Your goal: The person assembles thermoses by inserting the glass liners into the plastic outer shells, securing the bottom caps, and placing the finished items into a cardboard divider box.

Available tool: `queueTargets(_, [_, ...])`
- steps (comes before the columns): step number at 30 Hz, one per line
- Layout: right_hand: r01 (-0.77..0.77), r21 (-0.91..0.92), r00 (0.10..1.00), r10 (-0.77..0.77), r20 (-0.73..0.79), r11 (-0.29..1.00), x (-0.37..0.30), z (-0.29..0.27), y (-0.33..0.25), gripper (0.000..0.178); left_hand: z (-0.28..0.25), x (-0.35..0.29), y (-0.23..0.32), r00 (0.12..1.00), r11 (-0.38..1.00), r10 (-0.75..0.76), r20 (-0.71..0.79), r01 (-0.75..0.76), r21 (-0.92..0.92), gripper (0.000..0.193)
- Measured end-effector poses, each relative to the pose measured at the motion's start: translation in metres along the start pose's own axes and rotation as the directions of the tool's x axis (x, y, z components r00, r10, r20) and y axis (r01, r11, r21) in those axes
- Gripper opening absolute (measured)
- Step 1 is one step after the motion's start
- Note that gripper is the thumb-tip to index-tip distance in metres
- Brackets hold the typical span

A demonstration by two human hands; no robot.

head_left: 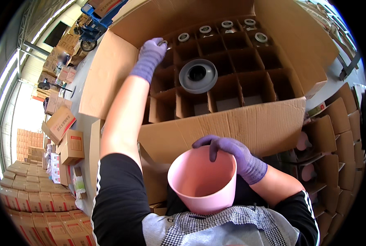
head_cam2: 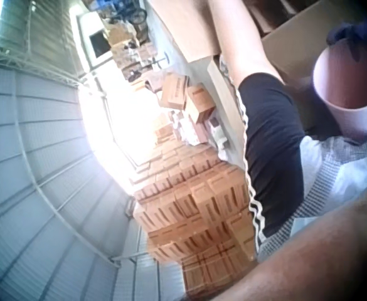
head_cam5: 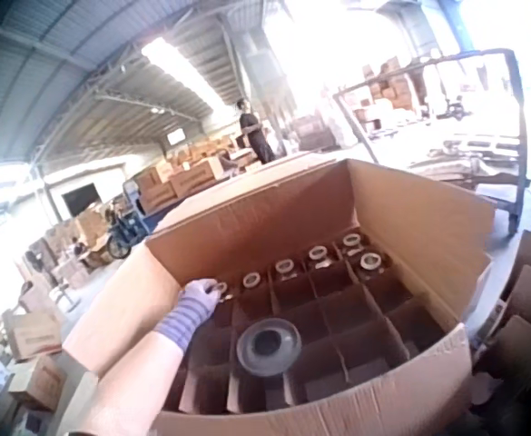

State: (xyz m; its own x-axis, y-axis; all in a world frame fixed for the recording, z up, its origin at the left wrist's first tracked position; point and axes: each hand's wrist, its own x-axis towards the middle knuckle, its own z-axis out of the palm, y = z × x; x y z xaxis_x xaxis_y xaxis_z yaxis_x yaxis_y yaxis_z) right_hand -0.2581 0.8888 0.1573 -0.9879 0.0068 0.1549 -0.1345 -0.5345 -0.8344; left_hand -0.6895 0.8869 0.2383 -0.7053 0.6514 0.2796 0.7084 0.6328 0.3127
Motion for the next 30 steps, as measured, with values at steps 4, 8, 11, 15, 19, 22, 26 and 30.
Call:
queueTargets(4, [-0.105, 0.104, 0.994, 0.101, 0.042, 0.989, 0.021, -0.013, 0.011, 0.044, 0.035, 0.092, -0.055, 0.980, 0.980, -0.159, 0.118, 0.143, 0.138, 0.052])
queueTargets(8, [-0.155, 0.152, 0.988, 0.153, 0.025, 0.976, 0.032, -0.016, 0.014, 0.040, 0.075, 0.128, -0.079, 0.971, 0.933, -0.203, 0.127, 0.152, 0.327, 0.062])
queueTargets(11, [-0.207, 0.130, 0.978, 0.209, -0.003, 0.970, 0.037, -0.019, 0.021, 0.039, 0.108, 0.128, -0.090, 0.935, 0.922, -0.331, 0.129, 0.291, 0.255, 0.070])
queueTargets(15, [-0.217, 0.160, 0.975, 0.223, -0.019, 0.963, 0.042, -0.016, 0.022, 0.037, 0.122, 0.124, -0.102, 0.936, 0.935, -0.337, 0.097, 0.321, 0.153, 0.065])
queueTargets(19, [-0.205, 0.147, 0.977, 0.211, -0.029, 0.968, 0.041, -0.013, 0.024, 0.036, 0.123, 0.124, -0.096, 0.932, 0.936, -0.351, 0.090, 0.348, 0.048, 0.065])
queueTargets(22, [-0.182, 0.079, 0.983, 0.183, -0.010, 0.980, 0.041, -0.013, 0.025, 0.036, 0.126, 0.118, -0.109, 0.950, 0.947, -0.312, -0.022, 0.313, 0.070, 0.068])
queueTargets(26, [-0.169, 0.083, 0.986, 0.170, 0.004, 0.982, 0.038, -0.017, 0.023, 0.042, 0.119, 0.115, -0.091, 0.936, 0.922, -0.346, 0.064, 0.326, 0.208, 0.074])
queueTargets(30, [-0.170, 0.000, 0.985, 0.170, 0.034, 0.985, 0.037, -0.012, 0.021, 0.044, 0.082, 0.106, -0.073, 0.924, 0.925, -0.359, -0.131, 0.371, 0.081, 0.075])
